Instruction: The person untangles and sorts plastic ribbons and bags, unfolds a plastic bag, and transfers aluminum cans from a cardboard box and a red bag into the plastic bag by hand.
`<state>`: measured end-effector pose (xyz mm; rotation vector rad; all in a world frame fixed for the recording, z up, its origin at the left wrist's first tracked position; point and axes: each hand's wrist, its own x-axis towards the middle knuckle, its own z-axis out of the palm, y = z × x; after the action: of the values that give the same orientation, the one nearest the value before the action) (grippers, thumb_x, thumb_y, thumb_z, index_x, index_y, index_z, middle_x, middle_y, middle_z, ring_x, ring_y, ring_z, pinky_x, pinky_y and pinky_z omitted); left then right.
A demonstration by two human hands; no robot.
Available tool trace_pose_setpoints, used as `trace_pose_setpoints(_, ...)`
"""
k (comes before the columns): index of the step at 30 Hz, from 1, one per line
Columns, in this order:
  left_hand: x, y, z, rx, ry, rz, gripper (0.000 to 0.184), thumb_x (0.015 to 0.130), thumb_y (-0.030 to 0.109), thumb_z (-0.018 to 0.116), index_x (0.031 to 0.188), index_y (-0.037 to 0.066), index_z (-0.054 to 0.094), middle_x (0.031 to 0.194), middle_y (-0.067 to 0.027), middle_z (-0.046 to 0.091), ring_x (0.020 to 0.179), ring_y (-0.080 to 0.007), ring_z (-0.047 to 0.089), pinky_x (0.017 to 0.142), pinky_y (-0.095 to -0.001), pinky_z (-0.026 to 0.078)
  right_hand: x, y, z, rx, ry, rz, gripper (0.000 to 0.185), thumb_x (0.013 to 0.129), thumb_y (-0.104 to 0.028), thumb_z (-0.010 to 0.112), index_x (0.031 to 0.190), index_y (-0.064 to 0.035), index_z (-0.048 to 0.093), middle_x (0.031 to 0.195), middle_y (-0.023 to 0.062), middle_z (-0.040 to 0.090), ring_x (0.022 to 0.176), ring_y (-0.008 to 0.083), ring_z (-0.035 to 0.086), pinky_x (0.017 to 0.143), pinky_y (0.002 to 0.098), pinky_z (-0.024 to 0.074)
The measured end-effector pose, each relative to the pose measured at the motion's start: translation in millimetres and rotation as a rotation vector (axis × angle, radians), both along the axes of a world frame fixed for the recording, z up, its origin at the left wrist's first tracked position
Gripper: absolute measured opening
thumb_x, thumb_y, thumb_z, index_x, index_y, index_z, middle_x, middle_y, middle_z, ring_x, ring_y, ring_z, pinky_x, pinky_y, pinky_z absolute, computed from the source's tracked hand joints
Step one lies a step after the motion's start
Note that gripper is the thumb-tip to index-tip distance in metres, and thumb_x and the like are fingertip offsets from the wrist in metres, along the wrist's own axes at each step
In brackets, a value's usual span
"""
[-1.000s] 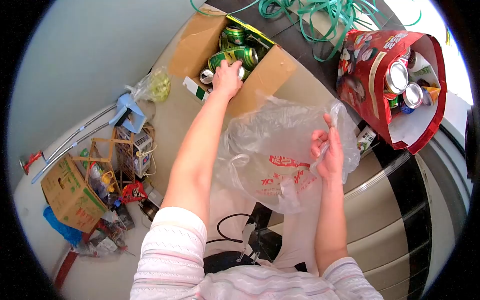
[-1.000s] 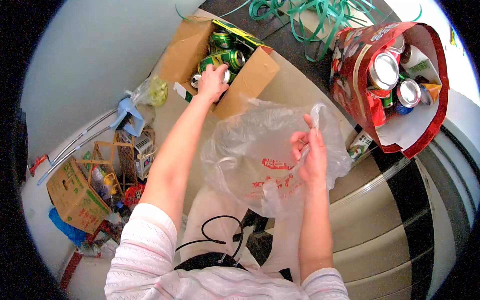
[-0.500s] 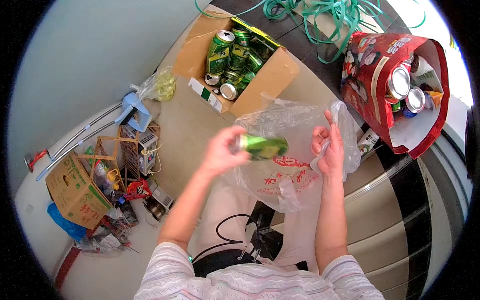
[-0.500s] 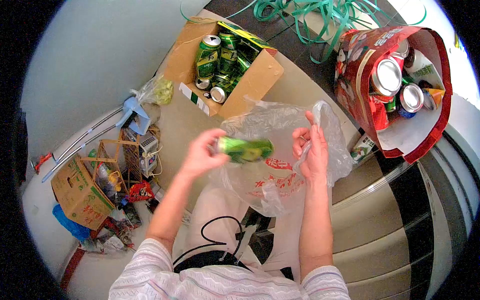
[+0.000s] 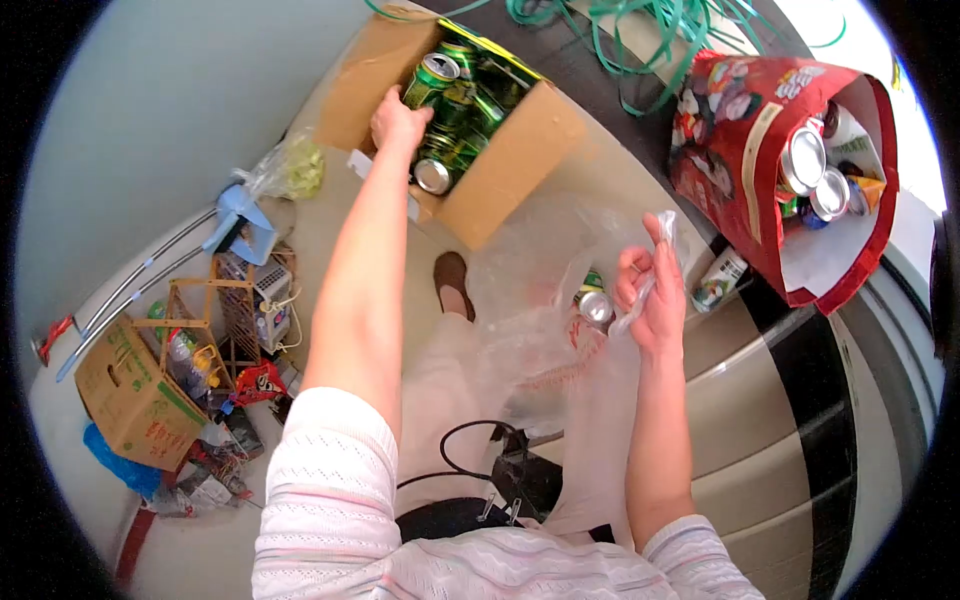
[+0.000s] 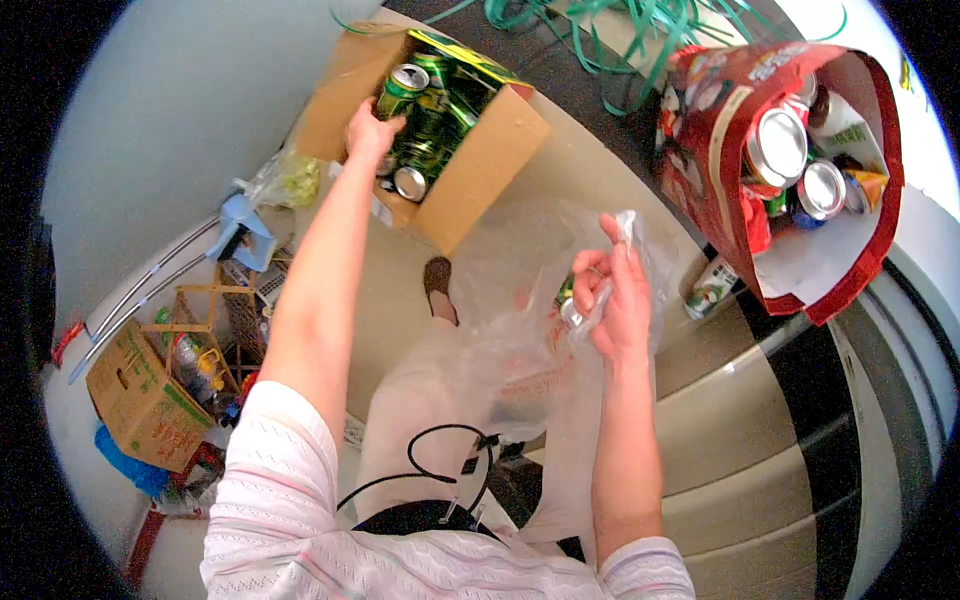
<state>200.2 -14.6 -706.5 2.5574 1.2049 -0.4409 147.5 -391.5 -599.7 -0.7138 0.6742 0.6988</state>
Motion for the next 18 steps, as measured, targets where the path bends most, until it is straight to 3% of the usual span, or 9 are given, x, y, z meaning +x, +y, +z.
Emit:
trace_pose_setpoints(4,1.9,-11.8,-4.5,0.082,0.027,-0.113,0.036,0.067,0.029,0.070,0.097,0.011,0.061,0.102,-0.0151,0.059,0.097,-0.0325,0.054,0.081,-0.0431,0.044,-1.7,-3.5,-2.0,0.012,0.003,-0.023,0.037,0.094,-0.030,0.037,0.127,-0.0118,0.038,0.076,0.0068,0.058,0.045,0.0086,0.042,0.040,0.0209,0.0312)
trace_pose_setpoints(6,2.3,-20.5,19.5,-0.026,-0.279,-0.125,0.030,0.069,0.024,0.069,0.090,0.004,0.060,0.089,-0.0149,0.063,0.075,-0.0332,0.060,0.070,-0.0388,0.048,-0.4,-5.2,-2.1,0.013,0.016,-0.020,0.037,0.094,-0.029,0.037,0.127,-0.0121,0.038,0.076,0.0068,0.058,0.044,0.0085,0.041,0.040,0.0206,0.0303)
trace_pose_setpoints(8,-0.5,-49.2,71.1,-0.338,-0.478,-0.043,0.027,0.069,0.018,0.068,0.088,0.000,0.060,0.084,-0.0114,0.064,0.070,-0.0244,0.061,0.067,-0.0323,0.048,1.0,-6.4,-1.9,0.033,0.013,-0.026,0.037,0.094,-0.029,0.037,0.127,-0.0125,0.038,0.077,0.0066,0.058,0.044,0.0082,0.041,0.039,0.0204,0.0293)
trace_pose_setpoints(11,-29.6,-115.6,132.5,-1.032,-0.273,0.068,0.029,0.067,0.010,0.067,0.091,-0.004,0.059,0.085,-0.0079,0.062,0.072,-0.0134,0.058,0.064,-0.0270,0.048,1.5,-6.4,-3.8,0.133,-0.006,-0.054,0.037,0.095,-0.030,0.034,0.128,-0.0138,0.038,0.079,0.0061,0.058,0.042,0.0076,0.039,0.037,0.0203,0.0278)
trace_pose_setpoints(13,-67.7,-159.5,108.2,-1.500,0.157,0.284,0.035,0.061,0.002,0.066,0.095,-0.003,0.058,0.088,-0.0077,0.062,0.078,-0.0144,0.058,0.071,-0.0283,0.047,4.5,-11.0,-8.2,0.260,-0.009,-0.077,0.037,0.095,-0.031,0.032,0.128,-0.0152,0.037,0.081,0.0055,0.058,0.040,0.0072,0.038,0.037,0.0204,0.0273)
trace_pose_setpoints(14,-81.7,-186.4,95.7,-1.697,0.211,0.257,0.040,0.059,-0.002,0.064,0.099,-0.002,0.057,0.090,-0.0056,0.061,0.083,-0.0149,0.057,0.076,-0.0284,0.045,8.1,-13.3,-8.0,0.291,-0.013,-0.091,0.037,0.095,-0.032,0.031,0.129,-0.0162,0.037,0.081,0.0051,0.058,0.040,0.0070,0.037,0.036,0.0204,0.0271)
trace_pose_setpoints(15,-94.3,-214.9,87.1,-1.920,0.096,0.456,0.043,0.059,-0.005,0.061,0.102,-0.001,0.056,0.093,-0.0055,0.060,0.087,-0.0154,0.056,0.080,-0.0284,0.043,10.7,-16.6,-6.4,0.319,-0.014,-0.105,0.037,0.096,-0.033,0.030,0.129,-0.0172,0.037,0.082,0.0048,0.058,0.039,0.0068,0.037,0.036,0.0204,0.0270)
trace_pose_setpoints(16,-120.5,-230.9,49.0,-1.990,0.146,0.509,0.047,0.058,-0.007,0.058,0.105,0.000,0.055,0.099,-0.0071,0.060,0.091,-0.0159,0.056,0.082,-0.0286,0.043,11.4,-20.3,-6.2,0.345,-0.012,-0.121,0.038,0.096,-0.033,0.029,0.129,-0.0182,0.036,0.082,0.0044,0.057,0.038,0.0067,0.036,0.035,0.0205,0.0268)
trace_pose_setpoints(18,-126.1,-249.1,26.1,-2.025,0.147,0.617,0.043,0.060,-0.003,0.058,0.103,-0.001,0.055,0.097,-0.0083,0.060,0.091,-0.0169,0.057,0.080,-0.0290,0.045,10.3,-25.8,-9.2,0.428,-0.061,-0.121,0.037,0.096,-0.033,0.028,0.130,-0.0197,0.036,0.082,0.0050,0.056,0.036,0.0067,0.035,0.034,0.0204,0.0269)
